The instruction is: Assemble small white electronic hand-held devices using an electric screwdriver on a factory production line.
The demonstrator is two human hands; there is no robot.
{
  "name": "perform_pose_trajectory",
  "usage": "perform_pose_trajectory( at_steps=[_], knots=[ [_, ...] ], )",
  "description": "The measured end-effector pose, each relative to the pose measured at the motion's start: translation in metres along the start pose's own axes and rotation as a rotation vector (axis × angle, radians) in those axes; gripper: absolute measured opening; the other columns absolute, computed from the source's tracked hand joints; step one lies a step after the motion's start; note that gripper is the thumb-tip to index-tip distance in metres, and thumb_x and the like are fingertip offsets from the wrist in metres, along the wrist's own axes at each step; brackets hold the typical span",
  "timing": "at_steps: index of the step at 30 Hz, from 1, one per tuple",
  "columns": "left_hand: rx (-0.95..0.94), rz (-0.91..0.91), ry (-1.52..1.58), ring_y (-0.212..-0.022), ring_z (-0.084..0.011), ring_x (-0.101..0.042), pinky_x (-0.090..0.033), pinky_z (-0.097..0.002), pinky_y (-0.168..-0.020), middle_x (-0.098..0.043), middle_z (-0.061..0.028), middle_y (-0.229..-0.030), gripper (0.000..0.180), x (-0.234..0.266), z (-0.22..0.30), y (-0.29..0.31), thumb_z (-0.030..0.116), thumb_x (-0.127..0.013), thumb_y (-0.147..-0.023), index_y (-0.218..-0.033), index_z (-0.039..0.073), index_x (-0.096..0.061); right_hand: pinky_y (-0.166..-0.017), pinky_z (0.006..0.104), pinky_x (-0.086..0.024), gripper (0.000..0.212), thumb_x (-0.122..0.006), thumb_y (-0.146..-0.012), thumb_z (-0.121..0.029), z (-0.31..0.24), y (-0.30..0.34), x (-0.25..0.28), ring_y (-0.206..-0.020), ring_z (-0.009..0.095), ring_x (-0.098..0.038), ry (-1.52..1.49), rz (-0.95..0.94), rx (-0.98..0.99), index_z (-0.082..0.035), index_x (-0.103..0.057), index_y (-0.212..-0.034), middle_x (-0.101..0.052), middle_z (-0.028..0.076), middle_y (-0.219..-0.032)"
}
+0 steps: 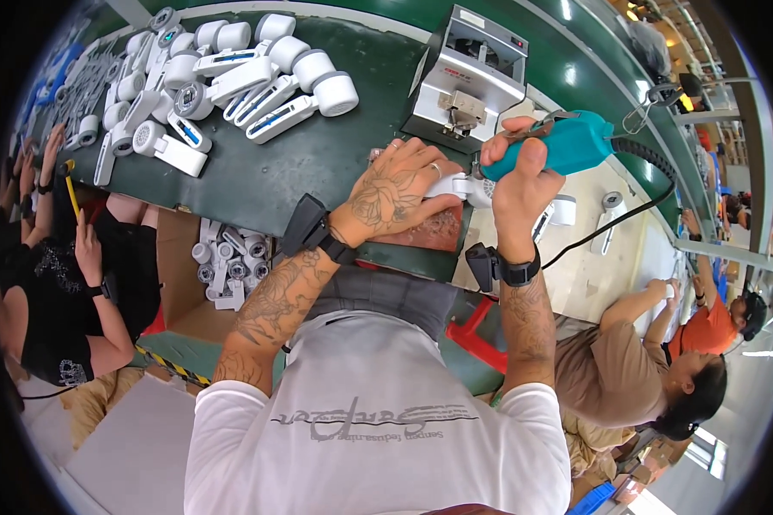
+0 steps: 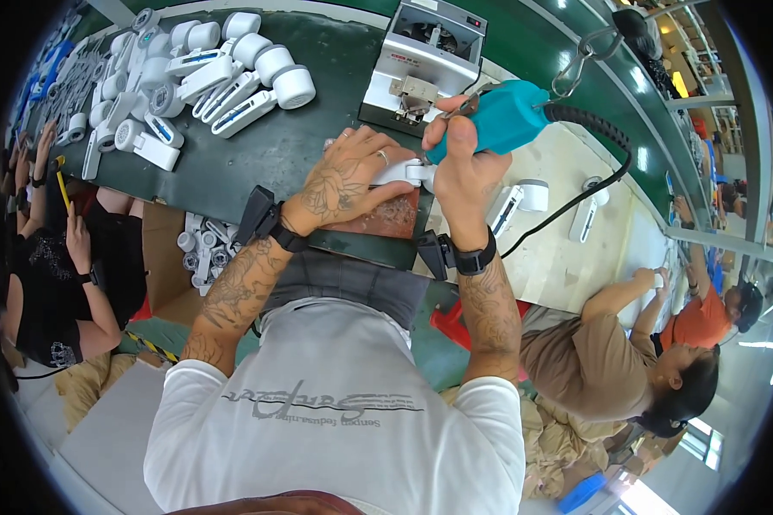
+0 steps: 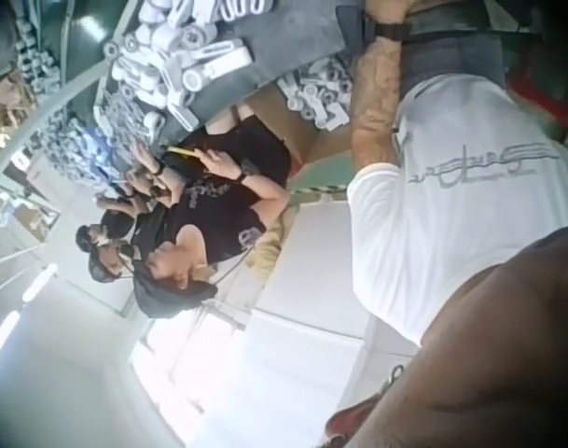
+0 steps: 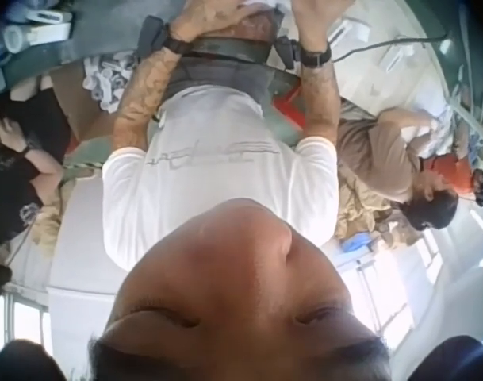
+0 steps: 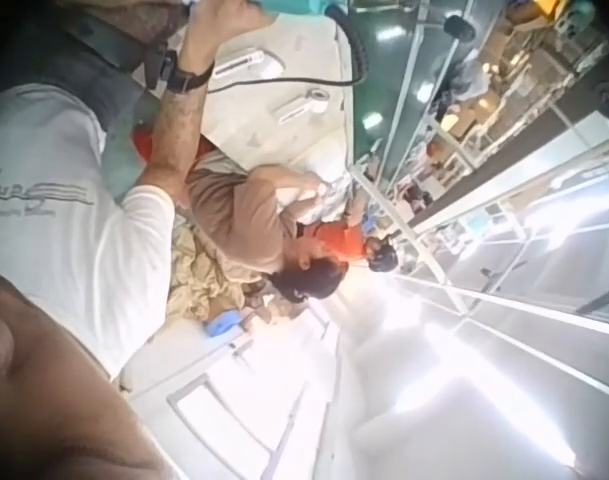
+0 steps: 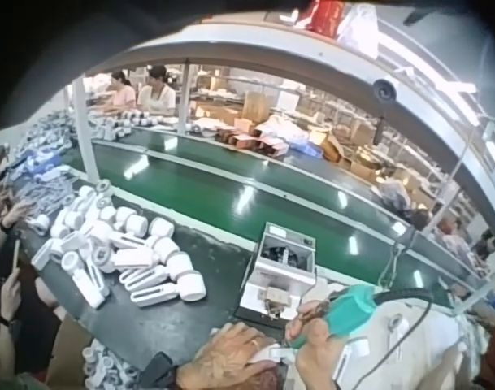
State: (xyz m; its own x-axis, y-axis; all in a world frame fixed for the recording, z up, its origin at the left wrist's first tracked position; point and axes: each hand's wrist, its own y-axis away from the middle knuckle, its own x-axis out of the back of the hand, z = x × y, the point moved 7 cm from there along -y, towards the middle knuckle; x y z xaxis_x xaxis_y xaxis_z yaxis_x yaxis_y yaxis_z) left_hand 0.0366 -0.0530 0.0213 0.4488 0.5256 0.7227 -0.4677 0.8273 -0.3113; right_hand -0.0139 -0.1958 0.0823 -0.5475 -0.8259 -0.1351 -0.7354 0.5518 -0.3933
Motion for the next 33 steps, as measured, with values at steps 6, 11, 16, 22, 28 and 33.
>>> perform_pose_trajectory(
  at_steps=[6,11,16,22,28,33],
  knots=[
    [-0.016,-0.012,-0.005,-0.113,-0.0335,-0.056,-0.041,-0.0497,-0.106,-0.063,-0.0095,-0.117,0.043,-0.001,0.002,-0.001,0.042,-0.068,-0.093,-0.125,0.013,-0.069,-0.063,0.0344,-0.049,0.059,-0.066,-0.098,-0.054,0.010,0.002,0.003,-0.066,0.019,-0.057,0.010,0.007,-0.009,0.004,-0.057,-0.104,-0.058,0.007,-0.074],
    [-0.037,-0.012,-0.077,-0.113,-0.0282,-0.054,-0.041,-0.0443,-0.103,-0.060,-0.0081,-0.119,0.043,-0.003,0.003,-0.001,0.042,-0.063,-0.095,-0.123,0.011,-0.068,-0.064,0.0361,-0.049,0.053,-0.067,-0.098,-0.050,0.017,0.004,0.001,-0.066,0.020,-0.055,-0.039,0.005,-0.034,0.002,-0.055,-0.099,-0.056,0.009,-0.074],
    [-0.039,-0.017,-0.086,-0.112,-0.0285,-0.054,-0.041,-0.0434,-0.102,-0.060,-0.0091,-0.119,0.043,-0.002,0.006,-0.003,0.043,-0.061,-0.096,-0.121,0.009,-0.068,-0.064,0.0360,-0.049,0.047,-0.067,-0.099,-0.044,0.022,0.003,0.001,-0.064,0.020,-0.054,-0.066,0.004,-0.031,0.001,-0.054,-0.097,-0.055,0.009,-0.073],
    [-0.045,0.014,-0.080,-0.112,-0.0300,-0.054,-0.041,-0.0445,-0.102,-0.060,-0.0097,-0.118,0.042,-0.002,-0.001,0.001,0.042,-0.061,-0.096,-0.119,0.008,-0.069,-0.063,0.0344,-0.049,0.052,-0.063,-0.101,-0.049,0.016,-0.002,-0.002,-0.065,0.019,-0.056,0.035,0.014,-0.092,0.003,-0.057,-0.102,-0.056,0.008,-0.074],
    [-0.037,0.026,0.011,-0.113,-0.0296,-0.054,-0.042,-0.0448,-0.102,-0.061,-0.0092,-0.117,0.035,0.000,0.002,0.002,0.035,-0.060,-0.097,-0.118,0.009,-0.069,-0.061,0.0267,-0.047,0.041,-0.063,-0.103,-0.037,-0.008,-0.033,-0.026,-0.067,0.014,-0.060,-0.008,0.032,0.167,0.004,-0.063,-0.110,-0.062,0.005,-0.074],
    [-0.040,0.010,0.012,-0.112,-0.0293,-0.055,-0.042,-0.0439,-0.101,-0.061,-0.0088,-0.114,0.031,0.000,0.003,0.001,0.031,-0.058,-0.097,-0.119,0.011,-0.069,-0.062,0.0265,-0.046,0.034,-0.063,-0.104,-0.032,0.014,-0.050,-0.035,-0.066,0.012,-0.059,0.017,-0.010,0.235,0.002,-0.062,-0.102,-0.063,0.003,-0.074]
  ],
)
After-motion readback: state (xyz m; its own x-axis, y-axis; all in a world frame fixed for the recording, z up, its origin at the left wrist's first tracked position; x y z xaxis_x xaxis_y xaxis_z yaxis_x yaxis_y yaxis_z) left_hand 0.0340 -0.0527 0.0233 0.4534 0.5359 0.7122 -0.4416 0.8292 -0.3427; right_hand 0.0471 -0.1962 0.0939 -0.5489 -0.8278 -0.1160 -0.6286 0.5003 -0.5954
